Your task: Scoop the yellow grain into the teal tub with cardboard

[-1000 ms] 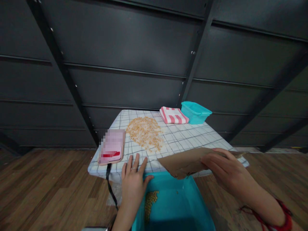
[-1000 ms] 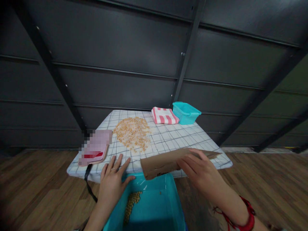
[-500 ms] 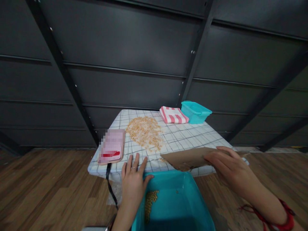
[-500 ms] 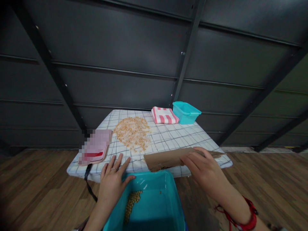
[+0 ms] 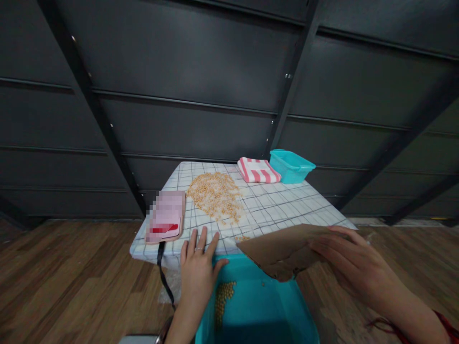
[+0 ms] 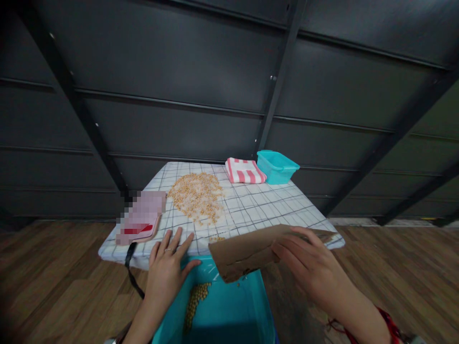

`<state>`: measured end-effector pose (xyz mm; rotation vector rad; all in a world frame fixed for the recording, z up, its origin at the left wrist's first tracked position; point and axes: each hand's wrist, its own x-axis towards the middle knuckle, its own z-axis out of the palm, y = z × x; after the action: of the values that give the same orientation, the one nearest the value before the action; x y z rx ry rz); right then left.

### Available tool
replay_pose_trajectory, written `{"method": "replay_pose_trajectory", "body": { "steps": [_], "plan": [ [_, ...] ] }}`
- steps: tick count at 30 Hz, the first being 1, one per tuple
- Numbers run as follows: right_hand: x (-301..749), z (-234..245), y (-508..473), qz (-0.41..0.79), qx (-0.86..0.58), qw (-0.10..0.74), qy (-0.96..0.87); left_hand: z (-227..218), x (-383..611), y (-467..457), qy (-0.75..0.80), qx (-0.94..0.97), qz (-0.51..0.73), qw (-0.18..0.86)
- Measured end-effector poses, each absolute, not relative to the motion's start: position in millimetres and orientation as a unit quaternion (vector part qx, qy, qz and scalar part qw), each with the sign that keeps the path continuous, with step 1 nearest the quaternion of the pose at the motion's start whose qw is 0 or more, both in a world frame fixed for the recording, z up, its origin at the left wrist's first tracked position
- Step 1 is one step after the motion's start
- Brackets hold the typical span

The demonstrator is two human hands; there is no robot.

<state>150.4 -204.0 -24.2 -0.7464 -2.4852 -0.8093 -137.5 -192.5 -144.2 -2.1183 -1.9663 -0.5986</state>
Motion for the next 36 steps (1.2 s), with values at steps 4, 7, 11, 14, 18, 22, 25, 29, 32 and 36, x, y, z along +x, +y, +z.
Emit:
{"method": "replay_pose_trajectory", "body": {
  "steps": [4,7,11,14,18,22,25,29,32,36],
  "plan": [
    [152.9,-22.6,-199.8,-0.318,-0.277,0.203,-0.884,-143.9,-137.6,-192.3,-0.665,-0.714,-0.198,0.094],
    [150.6,-21.9,-193.8,-0.327,-0.278,0.205,-0.88,-143.5,-137.7,-192.4,-0.664,-0.715,-0.198,0.092],
    [148.1,-22.1,-191.1,-0.313,-0.279,0.199,-0.886,-143.3,-137.2,-193.1,-0.664,-0.715,-0.201,0.088],
    [149.3,-22.6,-194.1,-0.306,-0.274,0.207,-0.888,-143.5,-136.7,-193.5,-0.664,-0.715,-0.197,0.093],
    [151.2,-24.6,-201.1,-0.284,-0.279,0.215,-0.892,-144.4,-136.7,-193.2,-0.662,-0.715,-0.202,0.098],
    [150.5,-25.8,-206.6,-0.271,-0.276,0.226,-0.894,-144.1,-137.0,-192.9,-0.662,-0.714,-0.204,0.102],
    [149.4,-21.4,-207.5,-0.278,-0.275,0.226,-0.892,-143.9,-137.1,-192.8,-0.664,-0.713,-0.203,0.097],
    [154.5,-15.2,-205.1,-0.295,-0.287,0.224,-0.884,-145.5,-137.3,-192.5,-0.662,-0.714,-0.208,0.09],
    [163.8,-17.3,-202.8,-0.3,-0.302,0.23,-0.875,-147.1,-137.4,-192.2,-0.661,-0.714,-0.212,0.092],
    [172.6,-22.8,-203.2,-0.294,-0.307,0.218,-0.878,-147.8,-137.5,-191.9,-0.662,-0.713,-0.213,0.09]
  ]
}}
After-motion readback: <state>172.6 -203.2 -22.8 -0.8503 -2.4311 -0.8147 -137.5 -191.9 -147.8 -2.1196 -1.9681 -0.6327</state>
